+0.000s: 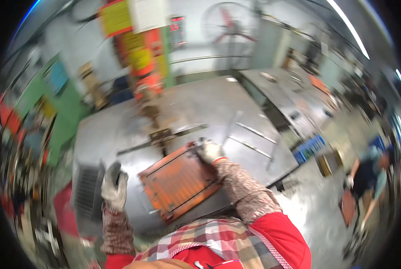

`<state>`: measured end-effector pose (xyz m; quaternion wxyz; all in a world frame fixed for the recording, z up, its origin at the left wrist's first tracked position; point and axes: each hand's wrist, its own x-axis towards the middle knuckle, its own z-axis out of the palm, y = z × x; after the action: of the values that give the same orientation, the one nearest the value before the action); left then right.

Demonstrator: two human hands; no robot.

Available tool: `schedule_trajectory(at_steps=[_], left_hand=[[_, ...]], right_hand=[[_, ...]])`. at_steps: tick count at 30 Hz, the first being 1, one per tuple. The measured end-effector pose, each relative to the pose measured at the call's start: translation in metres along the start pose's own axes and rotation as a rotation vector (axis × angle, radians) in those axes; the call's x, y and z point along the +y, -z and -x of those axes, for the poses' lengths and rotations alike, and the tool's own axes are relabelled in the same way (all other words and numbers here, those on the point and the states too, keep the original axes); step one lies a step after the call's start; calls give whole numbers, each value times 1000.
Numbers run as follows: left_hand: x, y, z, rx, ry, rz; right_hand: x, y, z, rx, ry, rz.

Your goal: The person places metal wire parts into a jig fixture and welds them together using a spot welding machine.

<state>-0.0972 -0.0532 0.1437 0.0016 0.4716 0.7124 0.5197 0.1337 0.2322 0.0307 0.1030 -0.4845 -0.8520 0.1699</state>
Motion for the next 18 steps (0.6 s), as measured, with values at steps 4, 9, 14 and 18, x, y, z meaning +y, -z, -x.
schedule_trajectory(at_steps=[4, 9, 14, 18], left_hand=[[-57, -23, 17, -94, 210, -270], [-121, -78, 80, -64, 614, 262], [-72, -72, 97, -97, 940, 488], [-103, -87, 130, -332, 849, 491]], right_hand=[[6, 12, 44, 11, -87, -121], [23, 20, 80, -51, -230, -154], [38, 23, 146, -94, -258, -257], [69, 43, 249, -71, -368, -443]])
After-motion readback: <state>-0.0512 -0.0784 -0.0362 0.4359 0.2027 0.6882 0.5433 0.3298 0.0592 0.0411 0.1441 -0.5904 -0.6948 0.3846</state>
